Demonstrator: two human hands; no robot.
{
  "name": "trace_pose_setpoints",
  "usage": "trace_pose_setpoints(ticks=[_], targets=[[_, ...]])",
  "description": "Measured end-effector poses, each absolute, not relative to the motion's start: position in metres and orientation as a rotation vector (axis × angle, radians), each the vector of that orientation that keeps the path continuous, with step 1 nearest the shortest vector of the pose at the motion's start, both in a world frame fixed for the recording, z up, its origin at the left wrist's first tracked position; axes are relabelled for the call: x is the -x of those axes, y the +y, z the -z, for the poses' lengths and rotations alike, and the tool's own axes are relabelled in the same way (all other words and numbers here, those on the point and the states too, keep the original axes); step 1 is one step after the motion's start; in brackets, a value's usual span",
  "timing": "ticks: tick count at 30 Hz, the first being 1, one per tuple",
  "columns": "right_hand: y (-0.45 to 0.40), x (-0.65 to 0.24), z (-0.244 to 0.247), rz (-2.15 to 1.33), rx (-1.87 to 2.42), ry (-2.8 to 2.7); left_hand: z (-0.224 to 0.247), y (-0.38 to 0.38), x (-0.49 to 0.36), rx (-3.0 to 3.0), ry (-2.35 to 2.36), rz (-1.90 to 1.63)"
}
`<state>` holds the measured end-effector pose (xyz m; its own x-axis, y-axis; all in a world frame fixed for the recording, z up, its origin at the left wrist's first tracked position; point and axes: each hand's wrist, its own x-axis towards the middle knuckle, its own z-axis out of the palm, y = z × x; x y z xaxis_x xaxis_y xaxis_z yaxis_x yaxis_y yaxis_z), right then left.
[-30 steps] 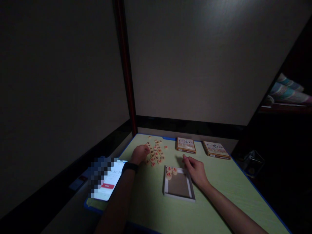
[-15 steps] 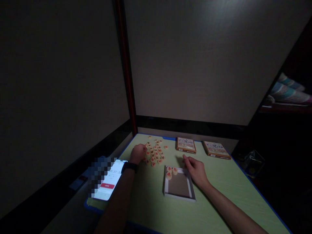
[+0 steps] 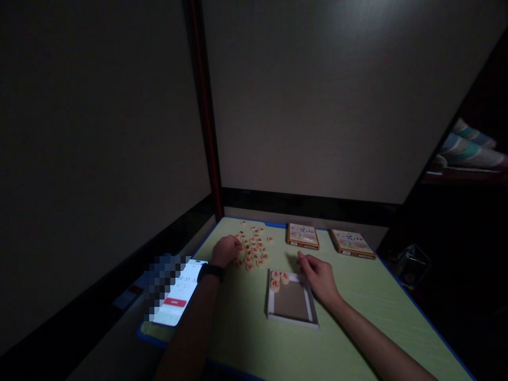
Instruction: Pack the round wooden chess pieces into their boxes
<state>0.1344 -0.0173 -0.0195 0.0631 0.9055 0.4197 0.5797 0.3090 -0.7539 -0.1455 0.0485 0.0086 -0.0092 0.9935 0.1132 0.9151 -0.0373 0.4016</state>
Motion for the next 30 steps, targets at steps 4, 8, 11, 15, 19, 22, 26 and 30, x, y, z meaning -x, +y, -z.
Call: trace_pose_setpoints(ticks=[4, 8, 11, 15, 19, 22, 26, 30], targets=[[-0.0175, -0.1341, 0.0185, -0.420, 1.376, -1.624, -0.0143, 0.0455, 0.1425, -2.044, 2.027, -0.468], [-0.0182, -0.1337, 0.0172, -0.418, 1.374, -1.627, -0.0176, 0.0444, 0.1409, -2.037, 2.024, -0.443], [-0.0183, -0.1337, 0.0172, -0.432, 1.375, -1.624, -0.0183, 0.0439, 0.1407, -2.027, 2.027, -0.436], [-0.0172, -0.1341, 0.0189, -0.432, 1.384, -1.624, -0.0177, 0.0439, 0.1408, -2.020, 2.031, -0.437], [-0.0161, -0.1346, 0.0198, -0.449, 1.383, -1.622, -0.0162, 0.0448, 0.1411, -2.023, 2.029, -0.440], [-0.0166, -0.1346, 0.0194, -0.450, 1.386, -1.623, -0.0157, 0.0447, 0.1413, -2.027, 2.028, -0.449], [-0.0177, -0.1346, 0.0191, -0.444, 1.384, -1.622, -0.0162, 0.0440, 0.1413, -2.027, 2.026, -0.454], [-0.0177, -0.1349, 0.0191, -0.437, 1.378, -1.627, -0.0165, 0.0445, 0.1413, -2.021, 2.024, -0.447]])
